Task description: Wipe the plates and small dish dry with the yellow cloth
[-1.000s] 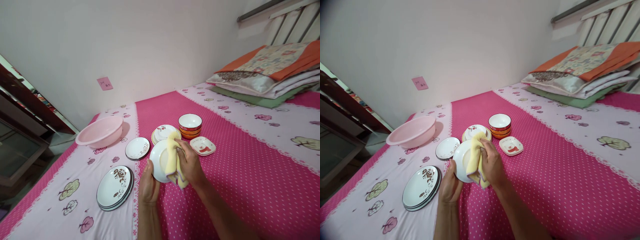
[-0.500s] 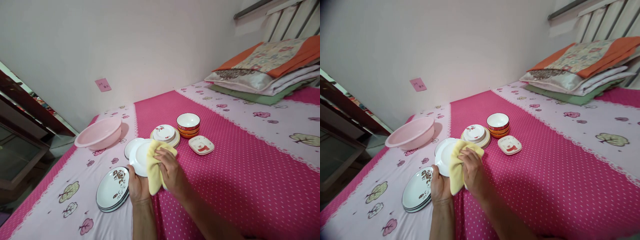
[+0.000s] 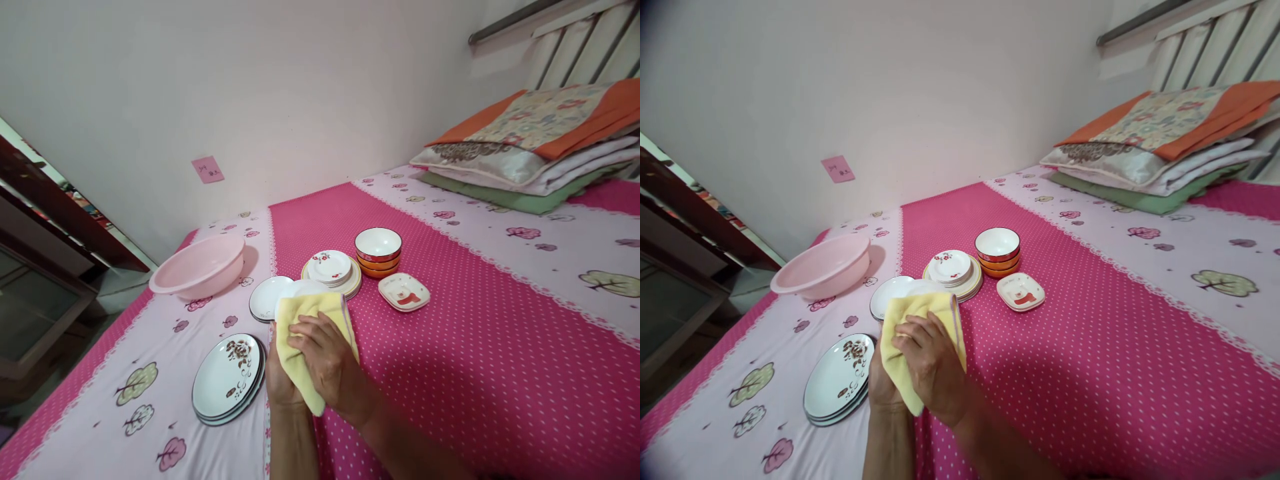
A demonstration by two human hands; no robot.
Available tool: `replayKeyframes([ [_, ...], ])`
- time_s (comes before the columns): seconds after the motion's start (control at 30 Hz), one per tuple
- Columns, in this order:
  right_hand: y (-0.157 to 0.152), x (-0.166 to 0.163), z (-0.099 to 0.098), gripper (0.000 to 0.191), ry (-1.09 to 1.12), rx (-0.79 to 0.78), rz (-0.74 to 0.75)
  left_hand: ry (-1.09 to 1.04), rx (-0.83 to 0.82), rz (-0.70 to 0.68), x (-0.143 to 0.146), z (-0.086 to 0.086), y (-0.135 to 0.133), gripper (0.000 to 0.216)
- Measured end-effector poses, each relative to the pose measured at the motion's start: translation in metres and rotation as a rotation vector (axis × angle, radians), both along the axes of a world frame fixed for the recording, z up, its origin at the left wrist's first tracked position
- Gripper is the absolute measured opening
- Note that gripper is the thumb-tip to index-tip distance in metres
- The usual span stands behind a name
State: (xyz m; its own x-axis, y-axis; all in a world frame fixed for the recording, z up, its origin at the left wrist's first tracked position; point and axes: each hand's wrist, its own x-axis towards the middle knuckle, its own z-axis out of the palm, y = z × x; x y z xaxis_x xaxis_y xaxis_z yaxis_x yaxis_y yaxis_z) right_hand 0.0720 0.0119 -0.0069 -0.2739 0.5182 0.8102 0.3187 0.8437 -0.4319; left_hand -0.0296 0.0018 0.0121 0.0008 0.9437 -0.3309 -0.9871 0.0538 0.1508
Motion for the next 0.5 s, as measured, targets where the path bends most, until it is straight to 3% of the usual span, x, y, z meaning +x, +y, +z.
replayKeyframes([
  [0.17, 0.008, 0.011, 0.007, 0.031, 0.126, -0.032, -0.045, 0.149, -0.01, -0.044, 0.02, 0.01, 0.005, 0.05],
  [0.33, 0.014, 0.016, 0.003, 0.038, 0.211, -0.156, -0.103, 0.372, -0.001, -0.01, 0.029, -0.001, 0.009, 0.039],
  [0.5, 0.019, 0.015, -0.003, 0.035, 0.21, -0.21, -0.161, 0.407, 0.012, -0.013, 0.028, -0.006, 0.009, 0.041],
])
